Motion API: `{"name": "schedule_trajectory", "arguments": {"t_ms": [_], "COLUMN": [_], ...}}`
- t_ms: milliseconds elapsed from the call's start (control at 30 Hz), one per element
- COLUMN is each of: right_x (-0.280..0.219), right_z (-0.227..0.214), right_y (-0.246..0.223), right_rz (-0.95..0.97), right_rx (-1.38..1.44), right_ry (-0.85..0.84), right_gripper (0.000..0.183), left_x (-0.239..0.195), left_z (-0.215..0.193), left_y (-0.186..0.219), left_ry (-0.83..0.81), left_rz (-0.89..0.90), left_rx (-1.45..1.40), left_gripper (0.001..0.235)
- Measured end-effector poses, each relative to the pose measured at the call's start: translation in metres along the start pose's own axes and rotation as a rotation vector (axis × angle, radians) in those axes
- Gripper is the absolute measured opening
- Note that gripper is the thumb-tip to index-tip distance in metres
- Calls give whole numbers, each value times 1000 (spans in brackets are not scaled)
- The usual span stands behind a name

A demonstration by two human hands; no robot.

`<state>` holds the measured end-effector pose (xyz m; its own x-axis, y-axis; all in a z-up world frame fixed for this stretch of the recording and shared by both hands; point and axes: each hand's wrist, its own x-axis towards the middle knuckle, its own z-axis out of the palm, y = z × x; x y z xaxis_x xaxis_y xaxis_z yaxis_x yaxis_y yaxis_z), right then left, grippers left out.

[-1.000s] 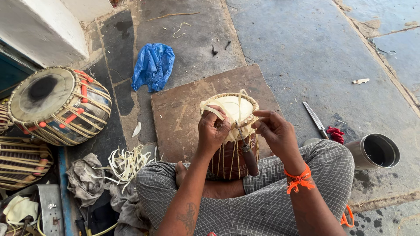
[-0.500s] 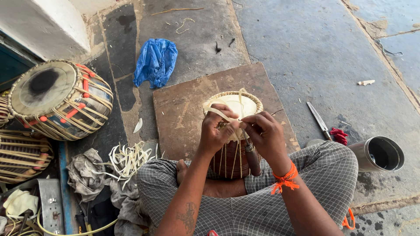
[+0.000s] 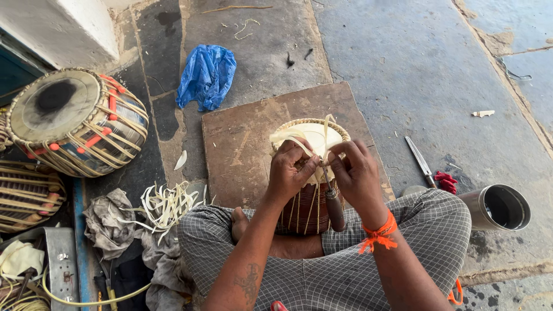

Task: The person is repairing a traditional drum by weaving a white strip around its rim. They use a metal tool to pull the strip through the existing weave and tighten it, working methodically around the drum's circumference.

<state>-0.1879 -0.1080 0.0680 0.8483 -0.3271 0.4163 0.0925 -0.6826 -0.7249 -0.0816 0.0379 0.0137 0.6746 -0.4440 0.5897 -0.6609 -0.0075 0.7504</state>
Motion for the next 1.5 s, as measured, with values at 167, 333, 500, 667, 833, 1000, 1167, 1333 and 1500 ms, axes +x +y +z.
{"name": "schedule_trajectory", "arguments": {"t_ms": [167, 333, 500, 667, 833, 1000, 1167, 1333, 1500], "right_x": [13, 12, 3, 3, 2, 1, 0, 1, -1], "right_z": [-5, -2, 4, 3, 2, 5, 7, 7, 9], "right_y": [3, 18, 21, 16, 17, 22, 27, 25, 24], "right_rz": [-203, 9, 37, 26, 22, 47, 32, 95, 52], "right_rx": [5, -2, 21, 56, 71, 57, 110, 115, 145], "right_ry": [-20, 3, 48, 42, 23, -4, -1, -6, 33], "right_gripper": [19, 18, 19, 15, 18, 16, 14, 15, 13], "left_x": [-1, 3, 2, 3, 1, 1, 2, -2, -7], "left_z": [1, 1, 3, 2, 2, 3, -1, 6, 10], "left_y": [6, 11, 17, 19, 14, 15, 19, 17, 19], "left_ry": [-5, 46, 56, 48, 44, 54, 22, 83, 91], "left_rz": [-104, -17, 2, -15, 19, -21, 102, 143, 132], "left_rx": [-4, 44, 32, 25, 57, -35, 94, 223, 281], "left_gripper": [21, 20, 19, 20, 18, 16, 9, 7, 10]}}
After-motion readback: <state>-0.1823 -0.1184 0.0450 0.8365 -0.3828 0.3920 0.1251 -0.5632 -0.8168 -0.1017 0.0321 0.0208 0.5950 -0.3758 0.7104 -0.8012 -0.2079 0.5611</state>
